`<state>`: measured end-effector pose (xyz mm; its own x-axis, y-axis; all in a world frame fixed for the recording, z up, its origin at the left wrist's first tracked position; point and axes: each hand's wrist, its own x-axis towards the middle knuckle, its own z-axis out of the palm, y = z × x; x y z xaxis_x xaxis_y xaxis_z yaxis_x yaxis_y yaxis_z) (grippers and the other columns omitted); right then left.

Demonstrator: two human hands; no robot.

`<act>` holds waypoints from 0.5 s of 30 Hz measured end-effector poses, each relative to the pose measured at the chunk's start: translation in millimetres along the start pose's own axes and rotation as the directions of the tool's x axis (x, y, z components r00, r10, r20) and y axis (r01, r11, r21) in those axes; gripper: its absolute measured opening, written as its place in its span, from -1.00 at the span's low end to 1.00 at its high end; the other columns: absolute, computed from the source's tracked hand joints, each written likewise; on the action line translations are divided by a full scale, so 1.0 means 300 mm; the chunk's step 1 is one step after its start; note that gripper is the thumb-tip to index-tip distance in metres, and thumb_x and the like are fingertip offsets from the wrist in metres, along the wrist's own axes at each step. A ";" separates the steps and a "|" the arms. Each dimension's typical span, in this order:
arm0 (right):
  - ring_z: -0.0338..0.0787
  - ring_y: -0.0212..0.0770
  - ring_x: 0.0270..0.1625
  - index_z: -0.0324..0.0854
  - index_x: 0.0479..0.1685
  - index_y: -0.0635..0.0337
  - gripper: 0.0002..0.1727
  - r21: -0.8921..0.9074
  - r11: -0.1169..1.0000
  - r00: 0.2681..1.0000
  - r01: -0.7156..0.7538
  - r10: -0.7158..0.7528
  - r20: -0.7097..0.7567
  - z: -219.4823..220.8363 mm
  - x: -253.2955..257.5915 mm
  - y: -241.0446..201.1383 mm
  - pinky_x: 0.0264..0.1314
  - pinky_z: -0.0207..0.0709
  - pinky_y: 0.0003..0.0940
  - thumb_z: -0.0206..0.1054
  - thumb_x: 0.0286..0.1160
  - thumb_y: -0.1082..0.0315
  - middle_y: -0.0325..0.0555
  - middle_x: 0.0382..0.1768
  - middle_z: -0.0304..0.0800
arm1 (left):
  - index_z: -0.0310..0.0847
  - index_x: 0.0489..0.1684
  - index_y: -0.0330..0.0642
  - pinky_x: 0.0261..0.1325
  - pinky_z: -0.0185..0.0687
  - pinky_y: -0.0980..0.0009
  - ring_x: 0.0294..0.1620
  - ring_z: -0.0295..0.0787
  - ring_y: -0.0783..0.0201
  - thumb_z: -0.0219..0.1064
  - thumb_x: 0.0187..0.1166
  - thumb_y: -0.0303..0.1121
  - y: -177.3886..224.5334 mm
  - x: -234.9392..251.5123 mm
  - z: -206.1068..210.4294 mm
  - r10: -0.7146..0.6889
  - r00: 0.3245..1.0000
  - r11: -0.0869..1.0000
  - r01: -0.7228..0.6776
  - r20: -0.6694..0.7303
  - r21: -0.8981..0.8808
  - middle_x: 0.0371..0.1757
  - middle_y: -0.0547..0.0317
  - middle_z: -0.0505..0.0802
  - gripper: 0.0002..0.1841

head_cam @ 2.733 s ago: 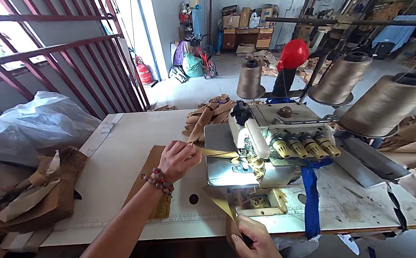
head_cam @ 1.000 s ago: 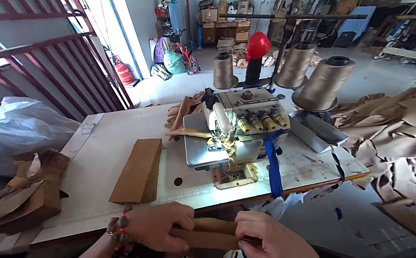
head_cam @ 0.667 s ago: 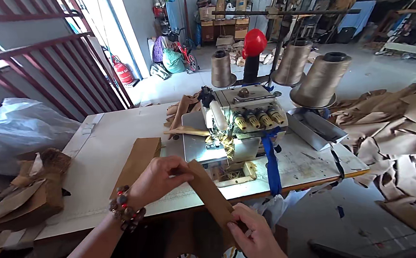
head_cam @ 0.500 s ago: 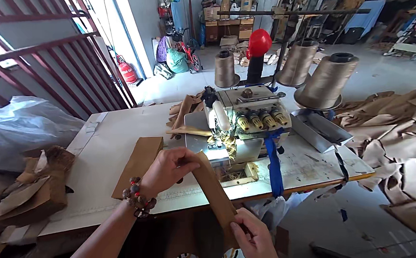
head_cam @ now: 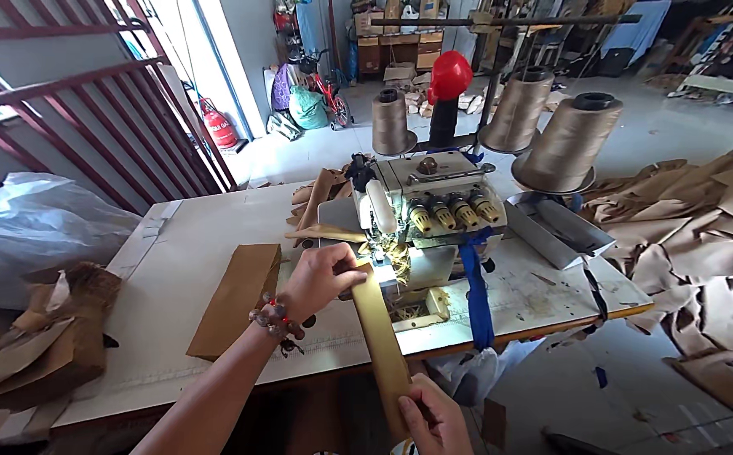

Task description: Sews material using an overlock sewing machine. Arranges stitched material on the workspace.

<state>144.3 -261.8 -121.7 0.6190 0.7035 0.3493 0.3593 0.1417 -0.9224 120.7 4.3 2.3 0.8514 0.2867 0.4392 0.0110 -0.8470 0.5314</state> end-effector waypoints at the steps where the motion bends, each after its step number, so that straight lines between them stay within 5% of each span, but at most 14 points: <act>1: 0.70 -0.42 -0.26 0.66 -0.39 0.38 -0.78 0.003 1.000 1.000 -0.004 0.004 0.004 0.001 0.001 0.000 -0.21 0.58 -0.59 0.24 0.60 0.45 -0.07 -0.37 0.68 | 0.71 -0.36 -0.20 -0.26 0.68 0.48 -0.42 0.75 0.47 0.60 0.37 -0.36 -0.001 0.011 0.015 0.031 0.999 0.999 -0.030 -0.016 0.022 -0.45 0.24 0.82 -0.83; 6: 0.66 -0.42 -0.30 0.62 -0.42 0.39 -0.78 0.017 1.000 1.000 -0.015 0.015 0.013 0.003 -0.011 0.004 -0.26 0.55 -0.61 0.22 0.59 0.47 -0.07 -0.40 0.63 | 0.77 -0.21 -0.19 -0.14 0.74 0.31 -0.27 0.78 0.30 0.51 0.46 -0.36 -0.011 0.022 0.087 0.122 0.988 0.986 -0.109 -0.094 0.129 -0.26 0.16 0.84 -0.88; 8: 0.66 -0.41 -0.31 0.62 -0.42 0.41 -0.78 0.022 0.999 0.999 -0.032 0.031 0.024 -0.001 -0.024 -0.001 -0.25 0.54 -0.60 0.20 0.59 0.49 -0.05 -0.41 0.63 | 0.87 -0.27 -0.10 0.00 0.72 0.18 -0.10 0.81 0.20 0.52 0.46 -0.27 -0.004 0.011 0.099 0.099 0.988 0.981 -0.077 -0.117 0.175 -0.17 0.17 0.87 -0.88; 15: 0.65 -0.44 -0.32 0.58 -0.43 0.41 -0.78 0.040 0.998 0.999 -0.045 0.045 0.013 -0.003 -0.009 -0.015 -0.24 0.54 -0.60 0.17 0.58 0.50 -0.08 -0.42 0.61 | 0.87 -0.39 -0.09 0.08 0.66 0.06 0.04 0.77 0.10 0.56 0.43 -0.19 0.018 0.049 0.104 0.032 0.995 0.974 -0.010 -0.096 0.224 -0.10 0.14 0.85 -0.82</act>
<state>141.5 -264.9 -118.5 0.6251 0.7184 0.3052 0.3024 0.1375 -0.9432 149.6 -9.8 -10.9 0.7969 0.3008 0.5238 0.1199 -0.9287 0.3509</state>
